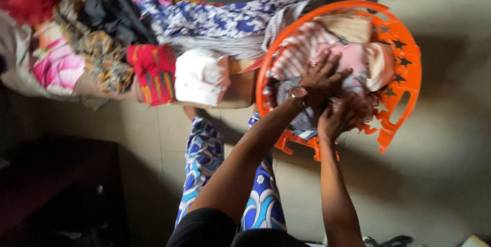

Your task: The person folds various garments including shirts, pants, and patterned fabrics by hand and places them into an orange laundry basket. The person handles each item individually, folding them neatly before stacking them in the basket.

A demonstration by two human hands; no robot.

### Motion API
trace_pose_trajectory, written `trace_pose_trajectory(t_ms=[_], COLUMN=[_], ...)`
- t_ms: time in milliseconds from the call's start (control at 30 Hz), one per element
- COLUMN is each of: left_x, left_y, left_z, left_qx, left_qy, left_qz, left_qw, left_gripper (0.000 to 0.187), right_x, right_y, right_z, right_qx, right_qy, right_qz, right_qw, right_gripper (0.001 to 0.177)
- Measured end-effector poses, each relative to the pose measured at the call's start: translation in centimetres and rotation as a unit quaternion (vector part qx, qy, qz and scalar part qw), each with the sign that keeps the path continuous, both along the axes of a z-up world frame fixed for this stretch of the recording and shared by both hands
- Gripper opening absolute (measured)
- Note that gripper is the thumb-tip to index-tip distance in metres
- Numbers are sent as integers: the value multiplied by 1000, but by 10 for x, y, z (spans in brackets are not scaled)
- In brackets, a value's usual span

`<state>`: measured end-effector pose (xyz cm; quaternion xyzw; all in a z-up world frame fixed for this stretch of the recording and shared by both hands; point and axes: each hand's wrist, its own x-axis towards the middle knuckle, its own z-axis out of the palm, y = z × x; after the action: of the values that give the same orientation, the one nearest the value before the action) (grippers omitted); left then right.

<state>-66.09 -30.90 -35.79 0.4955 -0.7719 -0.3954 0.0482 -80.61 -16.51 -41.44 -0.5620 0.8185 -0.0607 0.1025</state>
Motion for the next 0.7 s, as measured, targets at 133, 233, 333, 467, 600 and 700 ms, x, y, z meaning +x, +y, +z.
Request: trace_pose_trajectory(t_ms=[133,233,333,467,600,700], left_x=[47,122,217,341,452,505], left_y=[15,51,94,152,216,236], left_z=[36,46,35,-2,-40,-73], left_qx=[-37,-12,33,15,98,52], left_qy=[167,274,261,236,184,149], left_qz=[66,147,317,527,659,719], left_qw=[983,950,911,816,723,676], left_gripper=[70,51,54,33,35,45], right_x=[45,108,195,289,332,366], right_y=[-24,-44,-66,-75,-55,-48], right_z=[68,120,156,207,276,312], right_qx=[-72,-166,-178,-38,137,171], right_qy=[-22,-131,-323,-525,-762,-835], right_qz=[-47,2,45,196,236,260], right_qw=[996,977,929,827,588,453], right_gripper=[67,50,40,41,44,47])
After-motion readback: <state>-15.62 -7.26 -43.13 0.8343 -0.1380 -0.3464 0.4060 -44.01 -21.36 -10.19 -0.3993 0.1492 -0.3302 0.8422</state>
